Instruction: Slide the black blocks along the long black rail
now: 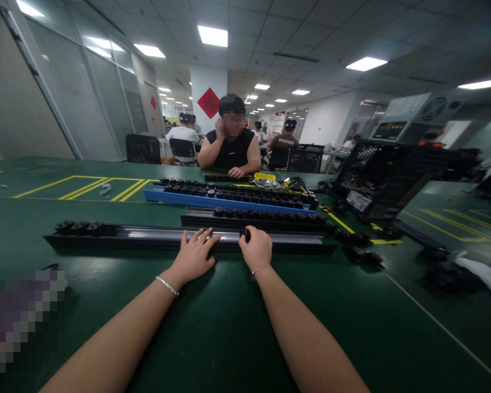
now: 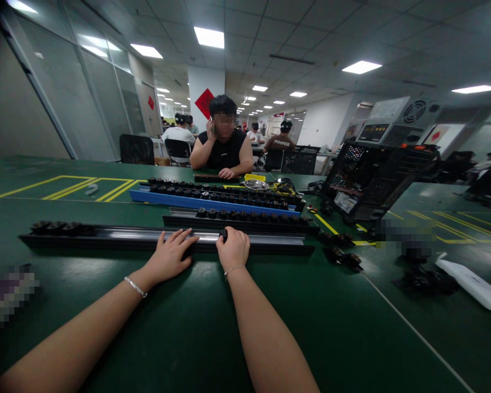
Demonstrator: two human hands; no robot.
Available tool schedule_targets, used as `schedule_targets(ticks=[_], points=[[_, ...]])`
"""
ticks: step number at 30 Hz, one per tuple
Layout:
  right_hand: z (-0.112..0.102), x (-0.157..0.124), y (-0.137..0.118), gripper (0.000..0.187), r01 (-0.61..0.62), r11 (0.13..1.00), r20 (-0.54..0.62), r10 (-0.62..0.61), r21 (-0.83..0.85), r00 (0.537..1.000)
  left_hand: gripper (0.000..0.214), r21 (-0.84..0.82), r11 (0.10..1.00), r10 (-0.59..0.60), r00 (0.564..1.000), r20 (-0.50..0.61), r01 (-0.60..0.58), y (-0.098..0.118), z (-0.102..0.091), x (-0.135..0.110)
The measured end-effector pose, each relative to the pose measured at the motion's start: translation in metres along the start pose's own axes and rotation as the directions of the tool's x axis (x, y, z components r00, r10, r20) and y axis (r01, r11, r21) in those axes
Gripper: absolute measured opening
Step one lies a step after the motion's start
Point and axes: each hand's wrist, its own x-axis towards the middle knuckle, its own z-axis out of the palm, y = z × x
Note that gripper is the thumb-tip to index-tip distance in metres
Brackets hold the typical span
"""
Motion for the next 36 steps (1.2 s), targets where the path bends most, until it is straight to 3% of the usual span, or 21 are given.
schedule_targets(ticks=[20,33,36], points=[[-0.008,0.002,0.006,0.031,-0.092,0.995,0.017,0.093,-0.028,0.996,0.048,-0.009,1.0,-0.009,1.0,0.005,0.009,0.0,-0.002,0.001],[-0.011,0.003,0.009,0.028,-0.084,0.995,-0.02,0.083,-0.052,0.996,0.047,-0.006,1.0,-0.008,1.0,0.01,0.008,0.002,-0.003,0.002],[-0.016,0.005,0.011,0.025,-0.058,0.997,0.025,0.059,-0.056,0.998,0.047,-0.011,1.0,-0.011,1.0,0.022,0.011,0.001,-0.004,0.002]])
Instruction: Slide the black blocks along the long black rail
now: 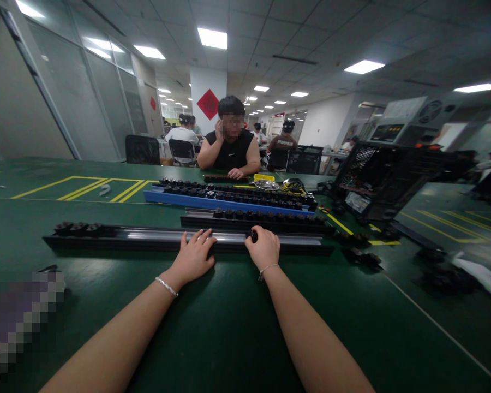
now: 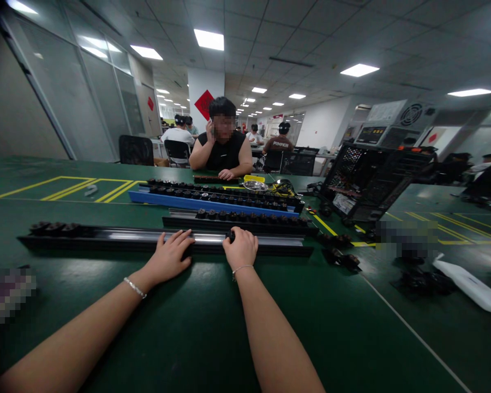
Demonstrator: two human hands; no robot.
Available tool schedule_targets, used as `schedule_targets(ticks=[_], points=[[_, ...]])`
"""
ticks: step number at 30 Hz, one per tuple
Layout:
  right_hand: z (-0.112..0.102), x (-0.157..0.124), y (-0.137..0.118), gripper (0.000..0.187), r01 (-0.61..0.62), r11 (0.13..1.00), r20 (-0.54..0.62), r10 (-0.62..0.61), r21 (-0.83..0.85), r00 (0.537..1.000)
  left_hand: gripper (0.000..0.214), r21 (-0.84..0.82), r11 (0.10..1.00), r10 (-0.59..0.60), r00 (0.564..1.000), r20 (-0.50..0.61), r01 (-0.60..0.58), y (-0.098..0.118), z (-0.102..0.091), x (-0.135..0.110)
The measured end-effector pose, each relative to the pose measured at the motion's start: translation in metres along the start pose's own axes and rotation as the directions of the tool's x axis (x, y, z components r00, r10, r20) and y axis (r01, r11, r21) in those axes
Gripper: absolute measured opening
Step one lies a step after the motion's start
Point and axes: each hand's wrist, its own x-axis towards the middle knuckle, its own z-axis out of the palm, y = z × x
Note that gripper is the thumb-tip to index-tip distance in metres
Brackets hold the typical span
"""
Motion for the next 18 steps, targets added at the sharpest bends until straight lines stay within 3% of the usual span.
schedule_targets(ticks=[5,18], points=[[-0.008,0.004,0.006,0.024,0.017,0.999,0.056,-0.015,-0.033,0.998,0.047,-0.01,1.0,-0.002,1.0,0.002,0.002,0.0,0.0,0.0],[-0.004,0.005,0.02,0.027,0.055,0.998,0.02,-0.054,-0.034,0.998,0.047,-0.007,1.0,-0.004,1.0,0.001,0.004,0.0,-0.001,0.0]])
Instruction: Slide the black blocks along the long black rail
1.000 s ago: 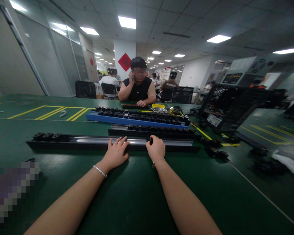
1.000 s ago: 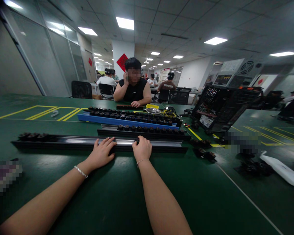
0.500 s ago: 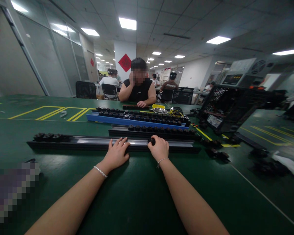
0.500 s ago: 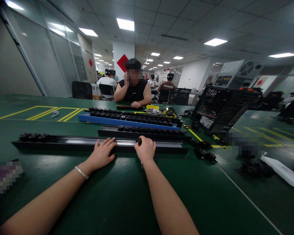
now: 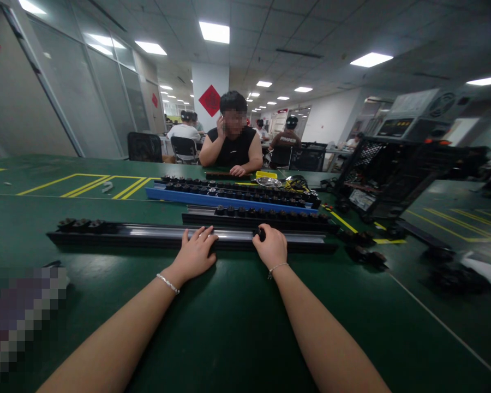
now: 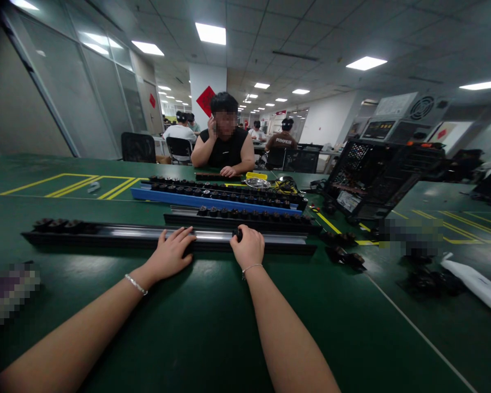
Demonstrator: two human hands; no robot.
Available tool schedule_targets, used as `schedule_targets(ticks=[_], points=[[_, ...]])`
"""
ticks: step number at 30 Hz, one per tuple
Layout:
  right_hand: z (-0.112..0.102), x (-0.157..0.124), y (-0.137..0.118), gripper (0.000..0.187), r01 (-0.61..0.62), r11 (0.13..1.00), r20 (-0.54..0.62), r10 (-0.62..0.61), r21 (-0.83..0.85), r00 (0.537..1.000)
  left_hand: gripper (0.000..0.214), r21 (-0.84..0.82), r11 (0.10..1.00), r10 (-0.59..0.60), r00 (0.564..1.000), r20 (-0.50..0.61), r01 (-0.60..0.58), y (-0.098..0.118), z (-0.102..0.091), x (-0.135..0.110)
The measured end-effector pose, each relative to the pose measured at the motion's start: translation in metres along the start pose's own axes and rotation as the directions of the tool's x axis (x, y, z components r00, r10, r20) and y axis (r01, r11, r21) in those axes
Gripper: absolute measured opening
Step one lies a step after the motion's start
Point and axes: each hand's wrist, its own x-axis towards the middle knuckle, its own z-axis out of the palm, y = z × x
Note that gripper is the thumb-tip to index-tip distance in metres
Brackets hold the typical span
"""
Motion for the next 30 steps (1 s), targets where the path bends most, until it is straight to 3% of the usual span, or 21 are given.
schedule_targets(ticks=[30], points=[[-0.006,0.002,0.018,0.032,-0.106,0.994,-0.047,0.104,-0.037,0.993,0.046,0.018,1.0,0.002,1.0,0.006,-0.002,0.0,0.0,0.0]])
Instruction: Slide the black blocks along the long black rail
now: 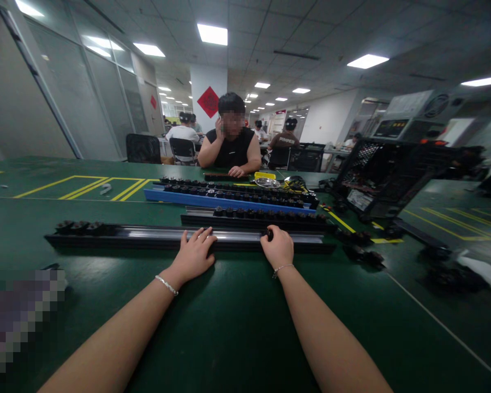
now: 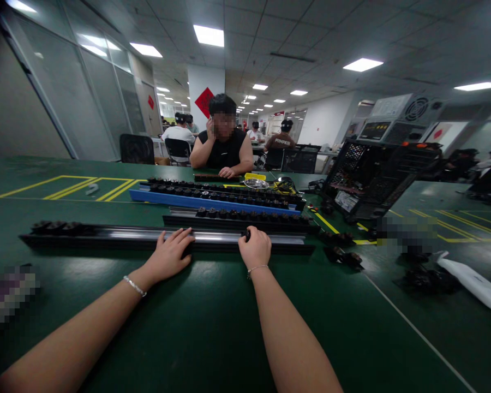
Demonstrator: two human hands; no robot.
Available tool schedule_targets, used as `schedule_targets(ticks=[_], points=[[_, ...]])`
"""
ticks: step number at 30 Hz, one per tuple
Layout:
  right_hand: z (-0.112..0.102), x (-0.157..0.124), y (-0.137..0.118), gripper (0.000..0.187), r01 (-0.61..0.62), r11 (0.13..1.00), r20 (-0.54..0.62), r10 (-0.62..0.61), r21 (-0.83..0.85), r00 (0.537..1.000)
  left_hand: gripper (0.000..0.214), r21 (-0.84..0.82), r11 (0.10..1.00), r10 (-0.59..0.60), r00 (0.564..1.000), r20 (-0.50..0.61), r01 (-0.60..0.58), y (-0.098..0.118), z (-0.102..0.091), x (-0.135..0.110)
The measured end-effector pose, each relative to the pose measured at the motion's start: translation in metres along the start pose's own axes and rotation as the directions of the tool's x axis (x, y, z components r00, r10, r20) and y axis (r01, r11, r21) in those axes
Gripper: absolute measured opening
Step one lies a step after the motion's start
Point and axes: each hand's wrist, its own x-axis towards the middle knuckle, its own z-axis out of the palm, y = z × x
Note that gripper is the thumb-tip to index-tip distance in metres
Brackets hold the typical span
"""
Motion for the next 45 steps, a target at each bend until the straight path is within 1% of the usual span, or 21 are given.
schedule_targets(ticks=[7,13,22,28,35,41,45], points=[[-0.002,0.001,0.003,0.032,-0.024,1.0,-0.009,0.024,0.001,1.0,0.046,-0.003,1.0,0.005,1.0,0.0,-0.005,-0.001,0.001,0.0],[-0.005,0.002,0.005,0.033,-0.078,0.997,0.0,0.078,-0.014,0.997,0.046,0.001,1.0,0.006,1.0,0.002,-0.006,-0.003,0.002,-0.001],[-0.006,0.004,0.008,0.033,-0.113,0.993,-0.025,0.112,-0.046,0.993,0.046,-0.012,1.0,-0.002,1.0,0.01,0.003,-0.002,0.0,0.0],[-0.01,0.006,0.009,0.033,-0.135,0.989,-0.027,0.133,-0.063,0.991,0.046,-0.012,1.0,0.006,1.0,-0.006,-0.006,-0.003,0.002,0.0],[-0.015,0.009,0.016,0.034,-0.188,0.98,-0.042,0.185,-0.072,0.982,0.046,-0.002,1.0,0.011,1.0,-0.01,-0.011,-0.003,0.003,0.0],[-0.02,0.011,0.021,0.035,-0.231,0.969,-0.034,0.229,-0.087,0.973,0.046,-0.01,1.0,0.005,1.0,-0.006,-0.005,-0.003,0.002,0.0],[-0.023,0.012,0.024,0.034,-0.219,0.97,0.003,0.22,-0.103,0.975,0.046,-0.014,1.0,0.003,1.0,-0.011,-0.003,-0.002,0.002,0.0]])
